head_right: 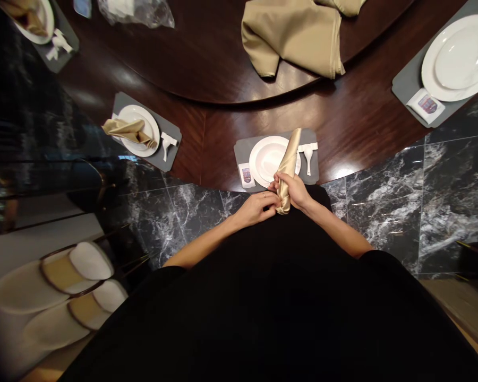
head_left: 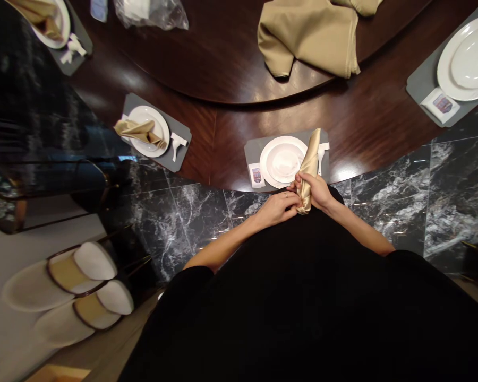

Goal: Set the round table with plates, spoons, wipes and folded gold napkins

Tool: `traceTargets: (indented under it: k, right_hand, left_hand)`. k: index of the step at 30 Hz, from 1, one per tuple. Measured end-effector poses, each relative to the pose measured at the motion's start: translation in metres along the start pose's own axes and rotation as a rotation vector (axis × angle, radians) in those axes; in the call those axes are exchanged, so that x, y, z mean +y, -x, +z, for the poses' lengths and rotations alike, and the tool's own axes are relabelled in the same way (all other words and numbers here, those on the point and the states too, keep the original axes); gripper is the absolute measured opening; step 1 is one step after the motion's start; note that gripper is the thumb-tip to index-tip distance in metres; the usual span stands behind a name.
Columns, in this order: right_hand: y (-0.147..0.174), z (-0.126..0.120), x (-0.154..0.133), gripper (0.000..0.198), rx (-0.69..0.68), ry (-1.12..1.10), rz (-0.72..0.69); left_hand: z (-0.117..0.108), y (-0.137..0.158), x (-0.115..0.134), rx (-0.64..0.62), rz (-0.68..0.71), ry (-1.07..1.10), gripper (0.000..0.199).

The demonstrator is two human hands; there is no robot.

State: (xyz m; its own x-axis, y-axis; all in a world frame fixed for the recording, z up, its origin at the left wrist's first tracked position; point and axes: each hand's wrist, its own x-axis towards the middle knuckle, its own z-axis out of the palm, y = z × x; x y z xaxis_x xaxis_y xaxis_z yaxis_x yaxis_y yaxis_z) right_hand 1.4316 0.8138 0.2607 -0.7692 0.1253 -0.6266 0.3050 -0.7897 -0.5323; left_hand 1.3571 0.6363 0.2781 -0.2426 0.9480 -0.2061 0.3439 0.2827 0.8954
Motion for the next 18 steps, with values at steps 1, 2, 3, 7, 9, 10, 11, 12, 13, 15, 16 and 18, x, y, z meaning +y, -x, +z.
traceTargets:
  k: [1,2,3,7,9,10,11,12,13,15,16,18]
  right_hand:
    - [-0.001,-0.001,0.0,0.054,0.02,-0.009,-0.004]
    - [-0.002,-0.002,-0.001,0.054,0.039,-0.021,-0.006]
    - [-0.003,-0.003,-0.001,0.054,0.053,-0.034,-0.004]
    - [-0.004,-0.004,0.001,0.053,0.061,-0.068,0.023]
    - [-0.002,-0.004,0.003,0.053,0.047,-0.06,0.034]
    - [-0.001,-0.003,0.004,0.054,0.034,-0.051,0.038]
    - [0.0,-0.003,0.005,0.054,0.017,-0.038,0.042]
    - [0.002,-0.002,0.005,0.054,-0.003,-0.022,0.045]
    - [0.003,-0.001,0.006,0.054,-0.023,-0.005,0.048]
    - [0.004,-0.001,0.007,0.055,-0.058,0.023,0.054]
    - [0.004,-0.001,0.007,0.055,-0.069,0.03,0.055]
    - [0.003,-0.002,0.006,0.056,-0.068,0.027,0.051]
  left_hand:
    - [0.004,0.003,0.001,0.022,-0.008,0.008,0.02]
    - [0.008,0.006,0.001,0.046,-0.016,0.015,0.024]
    - [0.012,0.008,0.0,0.069,-0.021,0.022,0.028]
    - [0.026,0.006,-0.006,0.15,-0.058,0.061,0.023]
    - [0.028,0.001,-0.01,0.129,-0.093,0.109,0.021]
    - [0.027,-0.001,-0.012,0.1,-0.111,0.144,0.021]
    - [0.025,-0.003,-0.013,0.061,-0.126,0.185,0.02]
    - [0.022,-0.005,-0.013,0.016,-0.139,0.23,0.02]
    - [0.018,-0.007,-0.013,-0.032,-0.151,0.273,0.019]
    - [0.009,-0.009,-0.011,-0.116,-0.164,0.33,0.02]
    - [0.005,-0.01,-0.009,-0.148,-0.158,0.33,0.019]
    - [-0.002,-0.009,-0.004,-0.176,-0.115,0.261,0.018]
